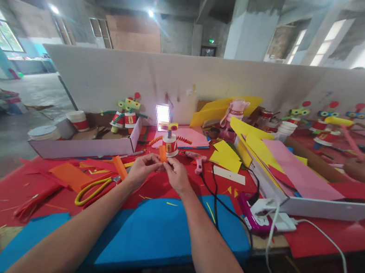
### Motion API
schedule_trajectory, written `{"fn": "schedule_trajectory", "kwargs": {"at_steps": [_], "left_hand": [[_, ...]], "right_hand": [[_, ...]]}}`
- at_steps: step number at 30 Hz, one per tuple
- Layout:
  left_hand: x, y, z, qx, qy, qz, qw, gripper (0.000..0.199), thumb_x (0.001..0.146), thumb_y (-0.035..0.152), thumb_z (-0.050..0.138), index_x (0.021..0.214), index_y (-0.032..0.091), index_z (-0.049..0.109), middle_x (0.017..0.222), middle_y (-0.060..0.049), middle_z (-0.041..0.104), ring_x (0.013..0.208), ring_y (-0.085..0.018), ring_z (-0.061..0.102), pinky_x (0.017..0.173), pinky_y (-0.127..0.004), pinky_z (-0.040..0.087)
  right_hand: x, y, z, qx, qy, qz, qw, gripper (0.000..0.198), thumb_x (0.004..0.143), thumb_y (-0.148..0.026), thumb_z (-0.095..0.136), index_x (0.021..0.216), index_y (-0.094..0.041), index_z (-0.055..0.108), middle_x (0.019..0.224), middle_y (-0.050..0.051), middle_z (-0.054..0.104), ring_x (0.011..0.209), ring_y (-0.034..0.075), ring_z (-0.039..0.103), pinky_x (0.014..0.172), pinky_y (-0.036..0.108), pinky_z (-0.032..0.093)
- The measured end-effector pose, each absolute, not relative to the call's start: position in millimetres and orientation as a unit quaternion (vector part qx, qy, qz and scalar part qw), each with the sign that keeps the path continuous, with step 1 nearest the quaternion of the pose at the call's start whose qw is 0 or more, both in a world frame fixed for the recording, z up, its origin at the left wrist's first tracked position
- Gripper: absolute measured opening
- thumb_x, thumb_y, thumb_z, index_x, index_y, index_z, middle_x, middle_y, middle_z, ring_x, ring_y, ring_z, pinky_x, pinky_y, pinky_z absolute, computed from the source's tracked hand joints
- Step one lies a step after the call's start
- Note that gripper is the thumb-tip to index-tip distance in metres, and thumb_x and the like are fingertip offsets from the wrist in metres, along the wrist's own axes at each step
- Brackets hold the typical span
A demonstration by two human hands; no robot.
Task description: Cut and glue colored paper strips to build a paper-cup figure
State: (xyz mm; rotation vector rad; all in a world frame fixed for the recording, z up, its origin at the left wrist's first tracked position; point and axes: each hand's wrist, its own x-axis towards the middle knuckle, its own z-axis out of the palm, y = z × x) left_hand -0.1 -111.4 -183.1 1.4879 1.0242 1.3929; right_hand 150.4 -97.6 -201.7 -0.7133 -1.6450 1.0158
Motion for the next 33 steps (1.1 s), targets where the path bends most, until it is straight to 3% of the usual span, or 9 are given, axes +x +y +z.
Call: {"fn": "schedule_trajectory", "kwargs": {"at_steps": [5, 11, 16, 20, 23, 26, 28, 33], "left_hand": [[0, -110, -183, 0.576, 0.418, 0.568, 0.413, 0.027, 0.063, 0.036, 0.077, 0.056, 0.015, 0.060, 0.071, -0.003, 0.061, 0.072, -0.014, 0.057, 0.067, -0.025, 0.044], [0, -110, -183, 0.579, 0.418, 0.556, 0.425, 0.029, 0.064, 0.037, 0.077, 0.061, 0.015, 0.057, 0.067, 0.000, 0.059, 0.059, -0.009, 0.052, 0.059, -0.023, 0.042], [-5, -110, -176, 0.553, 0.446, 0.538, 0.454, 0.032, 0.064, 0.039, 0.077, 0.074, 0.017, 0.056, 0.060, 0.005, 0.055, 0.053, -0.008, 0.048, 0.053, -0.021, 0.037], [-9, -109, -178, 0.580, 0.497, 0.479, 0.433, 0.034, 0.061, 0.040, 0.079, 0.063, 0.015, 0.056, 0.055, 0.004, 0.052, 0.050, -0.006, 0.043, 0.049, -0.021, 0.031], [-7, -108, -182, 0.555, 0.499, 0.508, 0.431, 0.036, 0.057, 0.041, 0.081, 0.058, 0.015, 0.055, 0.052, 0.004, 0.053, 0.049, -0.007, 0.044, 0.049, -0.021, 0.031], [-3, -107, -186, 0.510, 0.497, 0.551, 0.435, 0.037, 0.055, 0.041, 0.081, 0.057, 0.015, 0.054, 0.049, 0.004, 0.054, 0.048, -0.007, 0.046, 0.050, -0.021, 0.032], [-1, -107, -187, 0.496, 0.500, 0.561, 0.436, 0.037, 0.055, 0.040, 0.082, 0.055, 0.015, 0.054, 0.047, 0.003, 0.054, 0.047, -0.007, 0.046, 0.050, -0.021, 0.032], [1, -110, -187, 0.495, 0.494, 0.558, 0.447, 0.035, 0.056, 0.039, 0.081, 0.053, 0.015, 0.056, 0.047, 0.002, 0.055, 0.047, -0.007, 0.046, 0.050, -0.021, 0.033]], "right_hand": [[149, -97, -203, -0.299, -0.688, 0.421, 0.509, 0.024, 0.088, -0.036, 0.051, 0.094, -0.019, 0.066, 0.083, 0.003, 0.068, 0.078, 0.018, 0.064, 0.077, 0.030, 0.050], [151, -96, -202, -0.306, -0.688, 0.414, 0.512, 0.021, 0.086, -0.032, 0.052, 0.094, -0.019, 0.067, 0.080, 0.003, 0.069, 0.075, 0.018, 0.065, 0.075, 0.030, 0.051], [150, -95, -207, -0.312, -0.669, 0.422, 0.526, 0.036, 0.081, -0.026, 0.054, 0.117, -0.020, 0.060, 0.091, 0.005, 0.069, 0.071, 0.017, 0.066, 0.070, 0.030, 0.053], [148, -96, -210, -0.333, -0.691, 0.383, 0.516, 0.042, 0.081, -0.022, 0.053, 0.123, -0.020, 0.056, 0.084, 0.003, 0.066, 0.069, 0.015, 0.064, 0.069, 0.027, 0.052], [147, -97, -208, -0.340, -0.668, 0.397, 0.530, 0.038, 0.079, -0.026, 0.058, 0.116, -0.019, 0.058, 0.081, 0.002, 0.065, 0.071, 0.015, 0.064, 0.068, 0.026, 0.053], [147, -99, -205, -0.361, -0.632, 0.440, 0.526, 0.025, 0.076, -0.038, 0.064, 0.091, -0.018, 0.063, 0.076, 0.003, 0.066, 0.069, 0.015, 0.063, 0.063, 0.026, 0.052], [147, -100, -202, -0.380, -0.629, 0.460, 0.499, 0.029, 0.076, -0.046, 0.063, 0.075, -0.017, 0.062, 0.067, 0.003, 0.066, 0.062, 0.015, 0.062, 0.059, 0.025, 0.049], [150, -102, -198, -0.400, -0.606, 0.474, 0.497, 0.035, 0.074, -0.051, 0.064, 0.070, -0.016, 0.067, 0.061, 0.002, 0.067, 0.059, 0.016, 0.063, 0.058, 0.025, 0.047]]}}
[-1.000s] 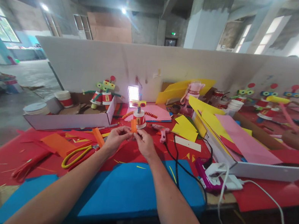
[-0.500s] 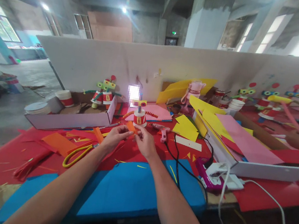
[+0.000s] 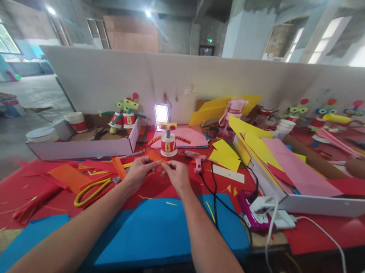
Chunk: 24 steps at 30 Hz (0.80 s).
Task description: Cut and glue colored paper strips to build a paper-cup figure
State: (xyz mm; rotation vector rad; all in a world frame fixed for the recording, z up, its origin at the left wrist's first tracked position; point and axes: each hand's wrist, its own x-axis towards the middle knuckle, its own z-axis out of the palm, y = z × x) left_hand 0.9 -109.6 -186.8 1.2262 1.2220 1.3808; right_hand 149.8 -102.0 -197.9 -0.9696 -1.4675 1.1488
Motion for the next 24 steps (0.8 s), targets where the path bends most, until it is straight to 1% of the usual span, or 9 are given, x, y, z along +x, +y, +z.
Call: {"fn": "schedule_trajectory", "kwargs": {"at_steps": [7, 13, 19, 24], "left_hand": [[2.9, -110.9, -187.0, 0.504, 0.495, 0.551, 0.444, 0.035, 0.060, 0.042, 0.079, 0.052, 0.014, 0.058, 0.049, 0.001, 0.057, 0.047, -0.007, 0.045, 0.049, -0.021, 0.032], [4.8, -111.9, -186.1, 0.518, 0.517, 0.557, 0.392, 0.034, 0.061, 0.041, 0.079, 0.051, 0.015, 0.060, 0.049, 0.001, 0.057, 0.048, -0.008, 0.044, 0.050, -0.022, 0.032], [3.6, -109.2, -188.3, 0.520, 0.502, 0.573, 0.387, 0.031, 0.062, 0.038, 0.078, 0.051, 0.015, 0.061, 0.051, 0.001, 0.059, 0.051, -0.009, 0.048, 0.055, -0.023, 0.037], [4.4, -107.4, -190.4, 0.510, 0.493, 0.581, 0.401, 0.027, 0.061, 0.036, 0.079, 0.055, 0.015, 0.064, 0.052, 0.001, 0.060, 0.052, -0.009, 0.049, 0.056, -0.023, 0.038]], "right_hand": [[149.3, -102.2, -196.6, -0.410, -0.514, 0.533, 0.533, 0.038, 0.065, -0.051, 0.073, 0.078, -0.015, 0.072, 0.060, 0.002, 0.068, 0.057, 0.016, 0.063, 0.062, 0.030, 0.053], [148.6, -100.7, -198.7, -0.380, -0.460, 0.586, 0.548, 0.041, 0.059, -0.049, 0.078, 0.078, -0.013, 0.073, 0.063, 0.004, 0.069, 0.058, 0.015, 0.063, 0.066, 0.032, 0.055], [149.3, -102.1, -196.2, -0.392, -0.479, 0.554, 0.556, 0.040, 0.061, -0.049, 0.076, 0.079, -0.013, 0.074, 0.061, 0.003, 0.068, 0.057, 0.015, 0.063, 0.065, 0.032, 0.055], [149.7, -102.9, -195.9, -0.402, -0.506, 0.512, 0.566, 0.035, 0.067, -0.047, 0.072, 0.079, -0.014, 0.074, 0.060, 0.004, 0.068, 0.058, 0.017, 0.063, 0.064, 0.031, 0.055]]}}
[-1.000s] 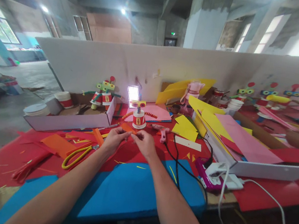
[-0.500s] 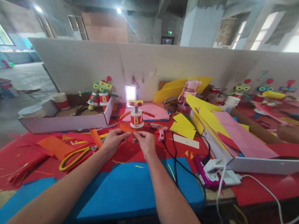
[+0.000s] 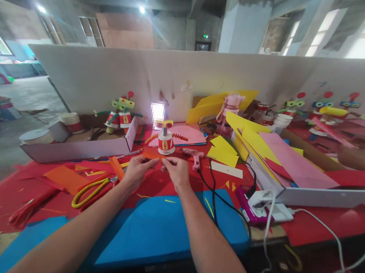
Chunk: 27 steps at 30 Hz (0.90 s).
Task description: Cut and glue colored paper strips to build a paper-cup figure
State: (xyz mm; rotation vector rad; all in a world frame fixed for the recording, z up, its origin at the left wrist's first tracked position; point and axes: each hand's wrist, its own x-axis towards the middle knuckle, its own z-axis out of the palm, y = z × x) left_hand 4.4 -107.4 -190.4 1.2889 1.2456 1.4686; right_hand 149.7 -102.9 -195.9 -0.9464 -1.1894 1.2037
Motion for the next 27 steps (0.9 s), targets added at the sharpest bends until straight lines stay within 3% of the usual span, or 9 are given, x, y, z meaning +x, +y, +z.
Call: {"fn": "schedule_trajectory", "kwargs": {"at_steps": [10, 15, 20, 27], "left_hand": [[5.2, -108.7, -185.5, 0.435, 0.439, 0.578, 0.533, 0.032, 0.053, 0.036, 0.083, 0.059, 0.014, 0.061, 0.052, 0.001, 0.058, 0.049, -0.007, 0.049, 0.050, -0.021, 0.035], [6.2, -108.8, -185.0, 0.461, 0.467, 0.579, 0.483, 0.032, 0.054, 0.037, 0.082, 0.055, 0.014, 0.060, 0.048, 0.001, 0.058, 0.047, -0.007, 0.049, 0.049, -0.021, 0.035], [6.1, -109.4, -187.3, 0.491, 0.465, 0.560, 0.479, 0.033, 0.060, 0.039, 0.079, 0.053, 0.015, 0.058, 0.050, 0.001, 0.058, 0.048, -0.007, 0.047, 0.049, -0.022, 0.034], [4.6, -108.3, -189.9, 0.514, 0.458, 0.556, 0.466, 0.030, 0.062, 0.037, 0.078, 0.058, 0.015, 0.059, 0.051, 0.001, 0.059, 0.049, -0.007, 0.050, 0.052, -0.021, 0.036]], "right_hand": [[152.2, -101.5, -193.4, -0.394, -0.548, 0.489, 0.553, 0.029, 0.070, -0.043, 0.068, 0.079, -0.016, 0.073, 0.064, 0.003, 0.070, 0.063, 0.018, 0.065, 0.067, 0.031, 0.053], [152.7, -102.5, -191.4, -0.388, -0.536, 0.503, 0.556, 0.030, 0.068, -0.043, 0.071, 0.083, -0.016, 0.073, 0.072, 0.003, 0.072, 0.066, 0.017, 0.065, 0.068, 0.030, 0.053], [153.2, -101.0, -194.1, -0.408, -0.546, 0.473, 0.559, 0.029, 0.072, -0.044, 0.068, 0.077, -0.016, 0.073, 0.066, 0.004, 0.070, 0.064, 0.017, 0.064, 0.065, 0.029, 0.052], [151.3, -101.0, -195.9, -0.390, -0.486, 0.544, 0.562, 0.034, 0.065, -0.047, 0.073, 0.079, -0.016, 0.070, 0.068, 0.002, 0.069, 0.063, 0.015, 0.063, 0.066, 0.029, 0.053]]}}
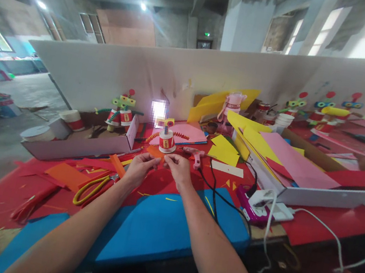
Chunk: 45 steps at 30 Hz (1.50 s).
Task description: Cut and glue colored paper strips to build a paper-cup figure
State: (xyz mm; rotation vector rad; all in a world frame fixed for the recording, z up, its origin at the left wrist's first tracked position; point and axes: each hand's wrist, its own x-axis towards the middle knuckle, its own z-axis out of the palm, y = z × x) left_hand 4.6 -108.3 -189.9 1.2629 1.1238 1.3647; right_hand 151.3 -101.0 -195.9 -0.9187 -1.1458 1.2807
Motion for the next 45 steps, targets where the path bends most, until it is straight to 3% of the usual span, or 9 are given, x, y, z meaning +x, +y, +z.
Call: {"fn": "schedule_trajectory", "kwargs": {"at_steps": [7, 15, 22, 29, 32, 45], "left_hand": [[4, -108, -188, 0.527, 0.490, 0.565, 0.405, 0.029, 0.063, 0.037, 0.078, 0.058, 0.015, 0.059, 0.050, 0.003, 0.057, 0.049, -0.008, 0.048, 0.051, -0.022, 0.035], [4, -108, -188, 0.474, 0.442, 0.571, 0.503, 0.030, 0.061, 0.037, 0.078, 0.060, 0.015, 0.058, 0.055, 0.002, 0.059, 0.051, -0.008, 0.051, 0.054, -0.022, 0.038], [7, -110, -188, 0.531, 0.505, 0.557, 0.390, 0.026, 0.062, 0.033, 0.077, 0.059, 0.014, 0.060, 0.050, 0.002, 0.057, 0.049, -0.008, 0.049, 0.052, -0.021, 0.035], [4, -110, -186, 0.433, 0.407, 0.577, 0.560, 0.027, 0.061, 0.032, 0.077, 0.061, 0.014, 0.057, 0.058, 0.000, 0.062, 0.052, -0.008, 0.053, 0.054, -0.021, 0.039], [4, -112, -183, 0.414, 0.392, 0.581, 0.581, 0.027, 0.063, 0.034, 0.076, 0.062, 0.014, 0.058, 0.060, -0.002, 0.063, 0.056, -0.010, 0.055, 0.054, -0.022, 0.041], [7, -111, -186, 0.529, 0.456, 0.565, 0.439, 0.025, 0.066, 0.034, 0.074, 0.058, 0.014, 0.061, 0.050, 0.001, 0.058, 0.049, -0.008, 0.050, 0.052, -0.021, 0.037]], "right_hand": [[148, -99, -202, -0.404, -0.491, 0.561, 0.529, 0.039, 0.060, -0.052, 0.076, 0.071, -0.015, 0.069, 0.061, 0.002, 0.066, 0.057, 0.014, 0.060, 0.063, 0.029, 0.052], [151, -101, -197, -0.356, -0.501, 0.591, 0.523, 0.040, 0.060, -0.054, 0.075, 0.072, -0.017, 0.067, 0.069, 0.001, 0.069, 0.062, 0.014, 0.062, 0.067, 0.028, 0.052], [153, -99, -198, -0.421, -0.524, 0.495, 0.550, 0.031, 0.067, -0.047, 0.071, 0.072, -0.016, 0.069, 0.065, 0.003, 0.068, 0.061, 0.015, 0.062, 0.063, 0.027, 0.049], [154, -101, -193, -0.391, -0.525, 0.519, 0.550, 0.026, 0.067, -0.042, 0.069, 0.074, -0.017, 0.071, 0.063, 0.001, 0.068, 0.063, 0.014, 0.061, 0.065, 0.028, 0.048], [154, -101, -192, -0.384, -0.511, 0.531, 0.557, 0.027, 0.065, -0.042, 0.070, 0.073, -0.017, 0.071, 0.063, 0.000, 0.067, 0.062, 0.014, 0.061, 0.065, 0.028, 0.048], [149, -102, -195, -0.350, -0.473, 0.589, 0.553, 0.033, 0.059, -0.044, 0.078, 0.075, -0.016, 0.070, 0.068, 0.001, 0.069, 0.064, 0.013, 0.061, 0.071, 0.029, 0.051]]}}
